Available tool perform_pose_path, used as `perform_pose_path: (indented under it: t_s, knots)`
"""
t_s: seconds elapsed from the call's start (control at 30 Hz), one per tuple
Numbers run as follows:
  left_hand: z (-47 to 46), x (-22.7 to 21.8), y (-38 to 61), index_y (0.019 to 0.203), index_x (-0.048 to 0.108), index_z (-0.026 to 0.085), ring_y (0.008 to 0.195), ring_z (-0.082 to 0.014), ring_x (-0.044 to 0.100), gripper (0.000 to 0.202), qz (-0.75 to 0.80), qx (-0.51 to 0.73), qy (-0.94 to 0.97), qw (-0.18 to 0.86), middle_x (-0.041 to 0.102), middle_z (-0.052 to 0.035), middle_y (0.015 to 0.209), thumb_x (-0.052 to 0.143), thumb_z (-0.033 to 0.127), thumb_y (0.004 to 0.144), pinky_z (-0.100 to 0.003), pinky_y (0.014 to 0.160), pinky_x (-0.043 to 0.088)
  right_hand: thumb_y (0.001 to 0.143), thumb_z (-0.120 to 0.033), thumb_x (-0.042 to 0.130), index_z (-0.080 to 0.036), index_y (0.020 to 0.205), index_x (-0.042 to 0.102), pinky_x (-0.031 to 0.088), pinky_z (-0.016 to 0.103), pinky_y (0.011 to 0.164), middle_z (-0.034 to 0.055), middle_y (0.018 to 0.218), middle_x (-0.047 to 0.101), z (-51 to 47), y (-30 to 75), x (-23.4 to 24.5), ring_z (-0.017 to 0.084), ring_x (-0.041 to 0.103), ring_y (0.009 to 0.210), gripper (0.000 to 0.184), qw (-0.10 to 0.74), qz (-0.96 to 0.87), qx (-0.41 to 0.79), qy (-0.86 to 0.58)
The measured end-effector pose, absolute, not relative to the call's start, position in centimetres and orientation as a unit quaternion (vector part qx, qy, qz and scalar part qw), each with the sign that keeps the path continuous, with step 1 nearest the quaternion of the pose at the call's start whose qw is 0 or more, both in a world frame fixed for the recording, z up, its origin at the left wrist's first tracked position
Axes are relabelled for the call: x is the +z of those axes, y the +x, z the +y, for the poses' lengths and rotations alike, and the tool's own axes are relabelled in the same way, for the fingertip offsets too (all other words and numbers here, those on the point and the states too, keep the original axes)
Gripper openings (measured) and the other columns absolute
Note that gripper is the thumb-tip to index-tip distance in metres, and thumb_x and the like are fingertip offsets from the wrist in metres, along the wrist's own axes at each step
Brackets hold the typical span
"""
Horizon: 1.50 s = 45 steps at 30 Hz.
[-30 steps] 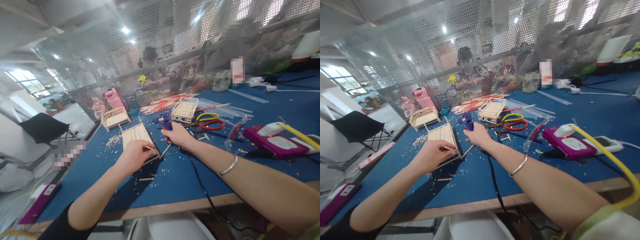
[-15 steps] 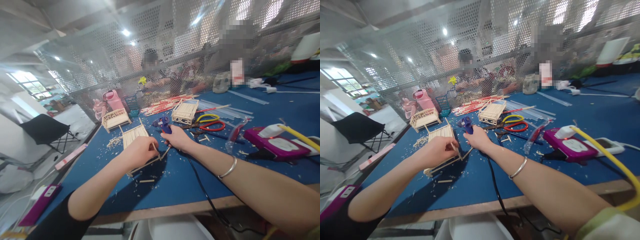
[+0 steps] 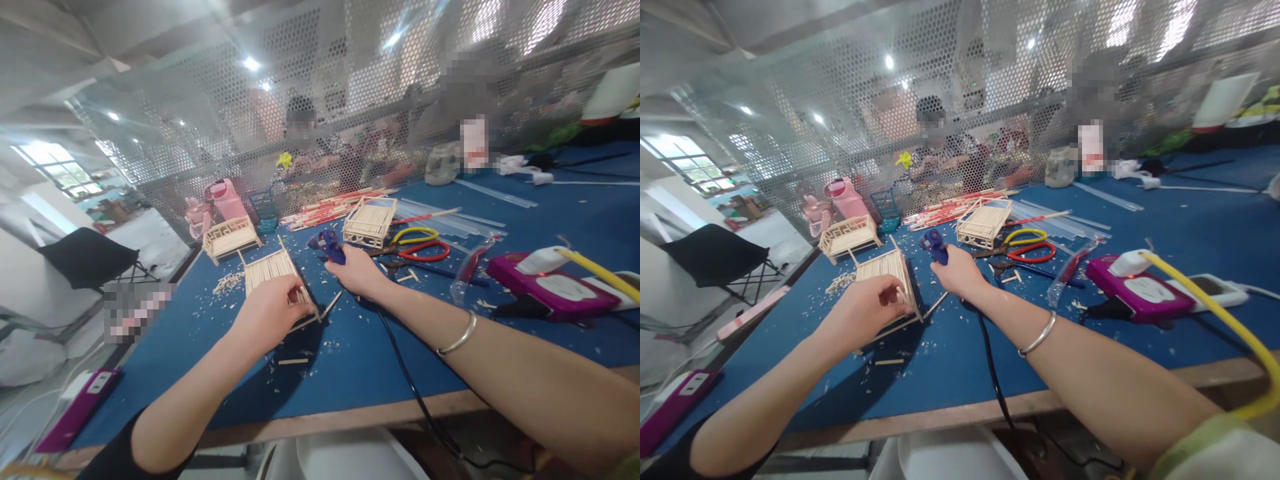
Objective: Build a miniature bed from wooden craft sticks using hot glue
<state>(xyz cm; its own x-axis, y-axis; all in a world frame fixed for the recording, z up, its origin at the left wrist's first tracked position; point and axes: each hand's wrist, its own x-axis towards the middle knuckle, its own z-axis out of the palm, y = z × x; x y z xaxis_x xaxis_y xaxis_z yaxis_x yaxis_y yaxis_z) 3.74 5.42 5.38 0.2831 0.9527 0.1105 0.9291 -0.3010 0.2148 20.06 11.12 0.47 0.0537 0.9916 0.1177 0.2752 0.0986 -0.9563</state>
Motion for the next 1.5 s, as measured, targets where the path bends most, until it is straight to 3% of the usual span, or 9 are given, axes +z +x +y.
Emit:
perform_pose_path:
  t_s: [0.07,0.17,0.3,0.4,0.57,0.77,1.17,1.37,1.5]
  knots:
    - [5.1,5.1,3.9,0.071,0.068,0.019,0.070,-0.0192,0.061,0.011,0.586,0.099,0.804,0.025,0.068,-0.0024,0.073,0.064,0.029,0.076,-0.029,0.062,0.042,0.070,-0.016,0.063,-0.019,0.073,0.049,0.041,0.023,0.053,-0.0041,0.060,0.052,10.8,20.0,0.8,0.011,0.050,0.054,0.015,0.471,-0.572,0.397,-0.541]
    - [4.6,4.6,4.0,0.071,0.071,0.021,0.072,-0.0183,0.062,0.014,0.572,0.110,0.813,0.025,0.069,-0.0030,0.076,0.060,0.024,0.079,-0.029,0.066,0.043,0.067,-0.018,0.064,-0.019,0.075,0.048,0.034,0.020,0.041,-0.0077,0.056,0.048,10.0,19.4,1.3,0.007,0.042,0.043,0.018,0.493,-0.551,0.491,-0.461]
    - [4.4,3.8,3.9,0.075,0.073,0.021,0.071,-0.0179,0.062,0.014,0.568,0.147,0.809,0.032,0.070,-0.0038,0.077,0.061,0.023,0.080,-0.029,0.065,0.045,0.061,-0.024,0.067,-0.018,0.079,0.049,0.040,0.020,0.042,-0.0037,0.070,0.057,8.7,18.5,1.8,0.010,0.056,0.054,0.026,0.545,-0.518,0.573,-0.327]
    - [4.3,3.1,3.7,0.076,0.074,0.020,0.070,-0.0175,0.062,0.012,0.561,0.188,0.805,0.033,0.069,-0.0044,0.077,0.062,0.022,0.079,-0.029,0.065,0.045,0.058,-0.028,0.070,-0.019,0.083,0.051,0.045,0.021,0.047,-0.0014,0.079,0.061,8.0,18.1,1.8,0.012,0.060,0.064,0.032,0.554,-0.540,0.557,-0.302]
    - [4.3,2.3,3.4,0.074,0.073,0.020,0.076,-0.0195,0.062,0.010,0.550,0.225,0.804,0.016,0.069,-0.0051,0.075,0.065,0.022,0.078,-0.030,0.068,0.045,0.058,-0.020,0.067,-0.019,0.082,0.055,0.046,0.024,0.061,-0.0032,0.075,0.060,7.8,17.8,1.2,0.009,0.053,0.062,0.027,0.552,-0.586,0.498,-0.321]
    - [4.2,2.2,3.5,0.074,0.074,0.021,0.074,-0.0202,0.060,0.011,0.559,0.224,0.798,0.019,0.068,-0.0041,0.070,0.064,0.024,0.078,-0.031,0.067,0.043,0.057,-0.021,0.065,-0.018,0.081,0.055,0.046,0.026,0.061,-0.0025,0.074,0.060,7.7,17.4,1.0,0.011,0.053,0.062,0.026,0.537,-0.598,0.493,-0.333]
    - [3.3,2.5,3.5,0.079,0.074,0.026,0.086,-0.0226,0.066,0.014,0.567,0.192,0.801,-0.017,0.075,-0.0038,0.088,0.061,0.024,0.083,-0.039,0.079,0.043,0.057,-0.020,0.065,-0.018,0.080,0.053,0.047,0.026,0.060,-0.0026,0.073,0.060,7.5,17.6,1.4,0.010,0.054,0.059,0.026,0.532,-0.584,0.492,-0.366]
    - [2.5,2.4,2.4,0.112,0.065,0.022,0.085,-0.0191,0.069,0.032,0.574,0.339,0.738,0.104,0.075,-0.0041,0.093,0.050,0.018,0.083,-0.031,0.075,0.052,0.060,-0.020,0.067,-0.019,0.083,0.053,0.048,0.026,0.058,-0.0021,0.076,0.061,7.6,17.6,1.2,0.011,0.056,0.060,0.027,0.540,-0.588,0.489,-0.352]
    - [1.5,1.7,2.3,0.115,0.059,0.016,0.089,-0.0190,0.068,0.037,0.605,0.450,0.654,0.066,0.072,-0.0080,0.101,0.044,0.018,0.082,-0.031,0.071,0.054,0.063,-0.021,0.068,-0.020,0.083,0.052,0.047,0.022,0.049,-0.0031,0.074,0.061,7.6,17.3,1.0,0.010,0.058,0.057,0.026,0.541,-0.574,0.517,-0.334]
